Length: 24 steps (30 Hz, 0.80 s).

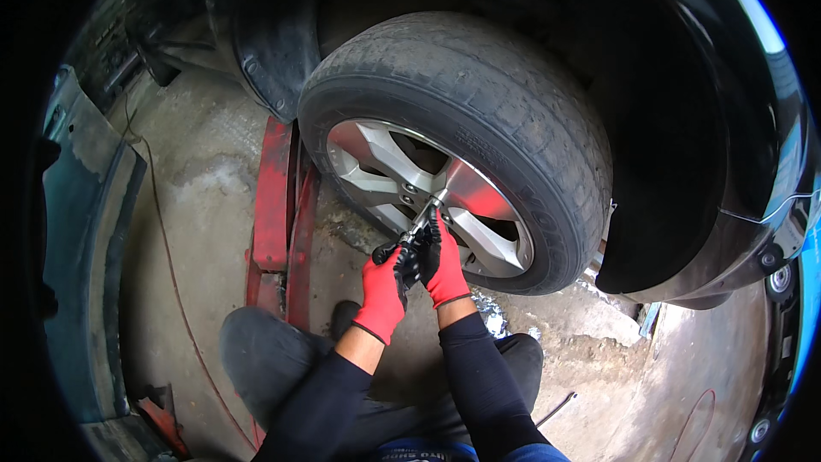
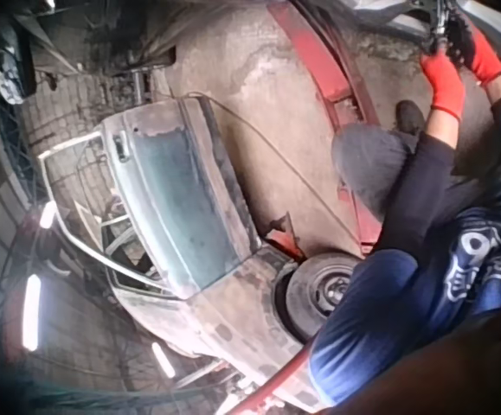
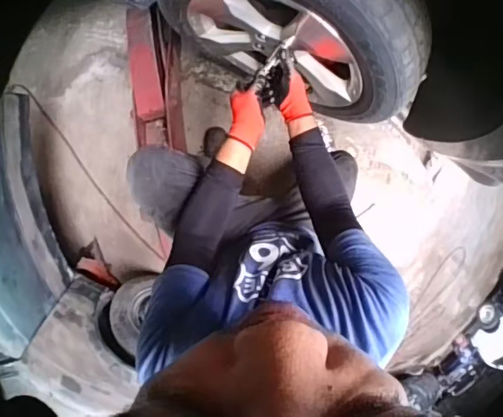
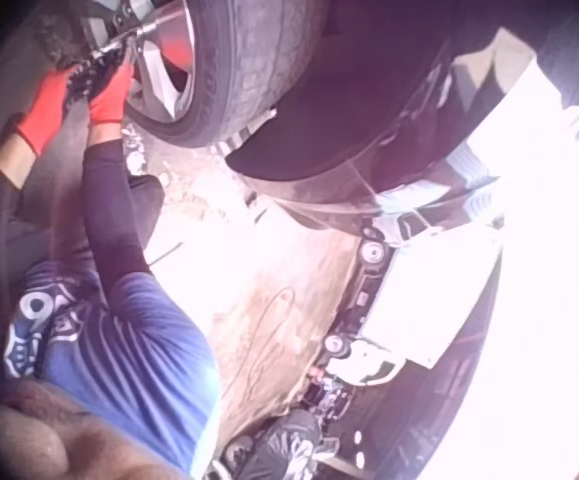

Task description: The person uses a lug wrench to loosen and remove the lug nuts from a car wheel. They then use a floor jack to lift the car, remove the wheel, and place it on the ground.

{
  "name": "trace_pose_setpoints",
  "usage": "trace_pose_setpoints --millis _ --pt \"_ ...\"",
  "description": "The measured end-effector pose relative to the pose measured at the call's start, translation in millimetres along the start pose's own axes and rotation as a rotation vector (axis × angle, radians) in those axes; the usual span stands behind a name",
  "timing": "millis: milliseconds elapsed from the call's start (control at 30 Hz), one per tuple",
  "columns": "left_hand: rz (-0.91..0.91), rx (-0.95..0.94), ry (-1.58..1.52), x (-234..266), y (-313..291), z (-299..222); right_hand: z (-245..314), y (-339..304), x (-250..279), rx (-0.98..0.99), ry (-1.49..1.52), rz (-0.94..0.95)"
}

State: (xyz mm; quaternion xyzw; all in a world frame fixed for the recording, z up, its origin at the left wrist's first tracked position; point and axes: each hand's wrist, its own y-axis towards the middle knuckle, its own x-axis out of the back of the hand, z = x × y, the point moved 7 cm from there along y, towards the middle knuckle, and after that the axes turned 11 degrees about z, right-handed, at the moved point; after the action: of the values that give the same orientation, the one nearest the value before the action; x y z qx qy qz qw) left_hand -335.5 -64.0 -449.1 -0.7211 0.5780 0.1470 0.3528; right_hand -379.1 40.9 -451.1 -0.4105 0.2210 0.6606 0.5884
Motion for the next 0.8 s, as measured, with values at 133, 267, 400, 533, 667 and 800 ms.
trace_pose_setpoints --millis 133,267,400,533,667,800 --pt "0.041 0.339 -0.028 3.6 -2.3 13.9 -2.4 0.6 -12.2 -0.035 0.196 0.099" --pt "-0.001 -0.025 0.046 -17.4 -5.8 -2.2 10.8 8.7 30.3 -0.008 -0.006 0.035" --pt "0.048 0.156 0.098 16.5 13.0 18.3 6.0 -2.2 -21.1 -0.053 0.150 0.036" --pt "0.008 0.029 -0.005 -19.4 -8.0 0.7 18.0 0.8 11.1 -0.019 -0.188 -0.071" --pt "0.163 0.073 -0.007 6.2 4.7 12.2 9.3 1.7 -21.8 -0.052 0.119 0.018" --pt "0.048 0.037 0.100 -12.2 -6.0 0.3 20.7 1.4 -1.0 0.003 -0.132 -0.082"
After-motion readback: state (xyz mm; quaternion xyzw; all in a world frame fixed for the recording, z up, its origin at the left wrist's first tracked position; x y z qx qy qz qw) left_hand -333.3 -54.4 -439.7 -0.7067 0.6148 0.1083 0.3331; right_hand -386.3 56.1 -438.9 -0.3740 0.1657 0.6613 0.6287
